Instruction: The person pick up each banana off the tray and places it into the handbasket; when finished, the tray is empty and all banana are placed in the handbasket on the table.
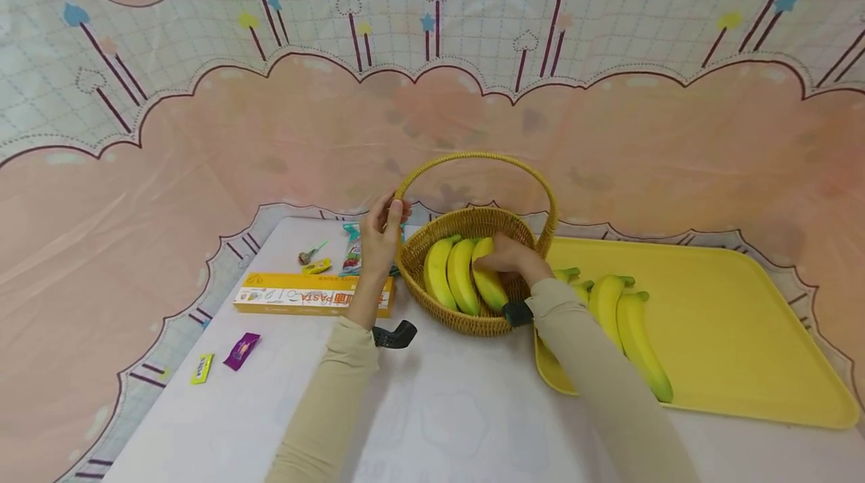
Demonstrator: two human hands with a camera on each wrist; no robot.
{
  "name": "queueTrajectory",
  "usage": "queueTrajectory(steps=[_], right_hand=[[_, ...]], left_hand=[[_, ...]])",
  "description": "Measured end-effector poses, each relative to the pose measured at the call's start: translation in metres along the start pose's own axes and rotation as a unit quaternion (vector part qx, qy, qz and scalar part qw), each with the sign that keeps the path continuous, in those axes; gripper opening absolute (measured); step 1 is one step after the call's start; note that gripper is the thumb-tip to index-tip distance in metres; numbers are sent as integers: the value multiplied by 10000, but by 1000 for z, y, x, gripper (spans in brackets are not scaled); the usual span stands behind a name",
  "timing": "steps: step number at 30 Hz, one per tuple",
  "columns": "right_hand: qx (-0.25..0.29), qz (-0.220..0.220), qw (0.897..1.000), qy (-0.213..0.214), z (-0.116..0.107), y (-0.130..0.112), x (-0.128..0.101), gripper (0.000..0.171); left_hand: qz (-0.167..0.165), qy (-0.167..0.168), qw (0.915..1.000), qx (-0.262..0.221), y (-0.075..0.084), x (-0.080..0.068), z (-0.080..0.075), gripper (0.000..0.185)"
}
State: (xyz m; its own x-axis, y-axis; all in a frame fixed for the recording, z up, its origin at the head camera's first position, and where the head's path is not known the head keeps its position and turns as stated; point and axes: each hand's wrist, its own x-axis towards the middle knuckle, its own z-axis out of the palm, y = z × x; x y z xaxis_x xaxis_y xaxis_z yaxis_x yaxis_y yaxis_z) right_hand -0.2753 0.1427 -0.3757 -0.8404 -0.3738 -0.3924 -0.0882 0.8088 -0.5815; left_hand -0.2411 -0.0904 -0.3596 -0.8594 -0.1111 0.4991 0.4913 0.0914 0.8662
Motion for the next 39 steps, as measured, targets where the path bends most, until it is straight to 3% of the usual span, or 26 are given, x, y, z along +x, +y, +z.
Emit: queueTrajectory(steps=[10, 15, 19, 27, 33, 39], right_hand=[[90, 195, 9997, -67, 3, 1, 2, 80], [115, -248, 9994, 221, 1, 10, -11, 70], [462, -653, 9950, 602, 0, 18, -32, 60], [921, -1037, 9787, 1512, -2, 49, -91, 48], [692, -823, 9727, 2056, -1, 80, -131, 47], [435, -406, 9662, 2507, 7, 118, -154, 47]], left_hand=[[9, -18, 10000, -36, 0, -1, 4, 35], [-21, 30, 10000, -48, -2, -1, 4, 35], [-32, 28, 9999, -108, -2, -1, 3, 35], [-29, -73, 9998, -192, 0, 0, 4, 35], [-100, -76, 9998, -180, 1, -2, 2, 35], [-9, -68, 9997, -239, -1, 0, -1, 35]])
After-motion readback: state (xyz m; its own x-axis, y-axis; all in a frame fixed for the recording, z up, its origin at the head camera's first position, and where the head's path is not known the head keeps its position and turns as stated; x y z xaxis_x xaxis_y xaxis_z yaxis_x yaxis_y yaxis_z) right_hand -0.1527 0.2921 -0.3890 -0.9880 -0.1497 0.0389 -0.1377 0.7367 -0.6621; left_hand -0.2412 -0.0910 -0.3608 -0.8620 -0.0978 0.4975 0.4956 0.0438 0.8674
